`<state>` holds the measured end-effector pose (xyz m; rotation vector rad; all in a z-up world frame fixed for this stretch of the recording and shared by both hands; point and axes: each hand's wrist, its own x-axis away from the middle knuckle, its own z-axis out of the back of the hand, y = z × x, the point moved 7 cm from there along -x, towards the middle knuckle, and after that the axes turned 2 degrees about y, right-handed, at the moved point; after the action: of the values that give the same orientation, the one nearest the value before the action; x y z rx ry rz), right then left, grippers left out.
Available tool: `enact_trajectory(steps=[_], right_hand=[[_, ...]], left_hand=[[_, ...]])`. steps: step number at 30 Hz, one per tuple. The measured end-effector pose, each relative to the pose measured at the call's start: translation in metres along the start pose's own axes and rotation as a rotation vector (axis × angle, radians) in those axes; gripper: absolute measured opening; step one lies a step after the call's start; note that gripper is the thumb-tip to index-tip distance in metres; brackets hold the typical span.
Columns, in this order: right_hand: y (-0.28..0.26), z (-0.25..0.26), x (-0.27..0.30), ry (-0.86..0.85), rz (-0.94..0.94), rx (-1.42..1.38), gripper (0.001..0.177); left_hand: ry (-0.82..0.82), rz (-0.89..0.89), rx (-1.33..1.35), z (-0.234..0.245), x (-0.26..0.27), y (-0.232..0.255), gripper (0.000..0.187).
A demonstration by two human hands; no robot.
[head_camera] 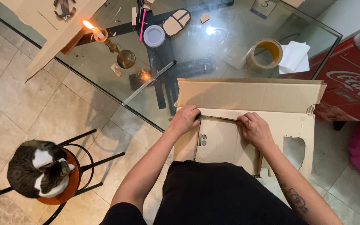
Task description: The person cuts strips of cardboard with scissors, then uses a lit candle to char the edges of the strips. The person repeatedly places the charred strips onto a larger cardboard base, adjusting their positions.
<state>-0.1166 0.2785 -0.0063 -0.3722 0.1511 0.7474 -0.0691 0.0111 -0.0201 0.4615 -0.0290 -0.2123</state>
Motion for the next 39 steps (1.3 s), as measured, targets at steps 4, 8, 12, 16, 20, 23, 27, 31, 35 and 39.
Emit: enact_trajectory(steps=[4,8,12,16,20,23,27,31,35,39], right_hand=[[0.000,0.000,0.001,-0.003,-0.020,0.014,0.004],[-0.002,0.004,-0.004,-0.025,-0.013,0.015,0.006],[0.007,-0.005,-0.014,-0.074,-0.064,-0.048,0.011],[0.007,0.017,-0.041,-0.016,-0.275,-0.231,0.034],[-0.009,0.022,-0.057,-0.051,-0.289,-0.268,0.054],[-0.028,-0.009,-0.051,-0.147,0.062,-0.010,0.067],[-0.029,-0.014,-0.075,-0.059,0.087,-0.048,0.059],[-0.046,-0.016,-0.084,0.008,0.069,0.067,0.076],[-0.138,0.019,-0.119,0.214,0.143,0.017,0.057],[-0.223,-0.009,-0.179,0.195,0.120,-0.242,0.041]], left_hand=[[0.028,-0.004,0.045,0.001,0.000,-0.002,0.026],[0.037,-0.040,0.038,0.004,-0.002,-0.002,0.025],[0.067,-0.026,0.048,0.017,-0.009,-0.003,0.025],[0.137,0.056,0.035,0.045,-0.004,-0.010,0.026],[0.191,0.245,-0.015,0.056,0.019,-0.034,0.037],[0.192,0.381,0.115,0.054,0.061,-0.047,0.043],[0.477,0.485,0.281,0.103,0.132,-0.048,0.021],[0.877,0.737,0.341,0.157,0.225,-0.096,0.007],[0.970,0.979,0.532,0.137,0.258,-0.204,0.007],[1.057,0.970,0.636,0.190,0.224,-0.304,0.014]])
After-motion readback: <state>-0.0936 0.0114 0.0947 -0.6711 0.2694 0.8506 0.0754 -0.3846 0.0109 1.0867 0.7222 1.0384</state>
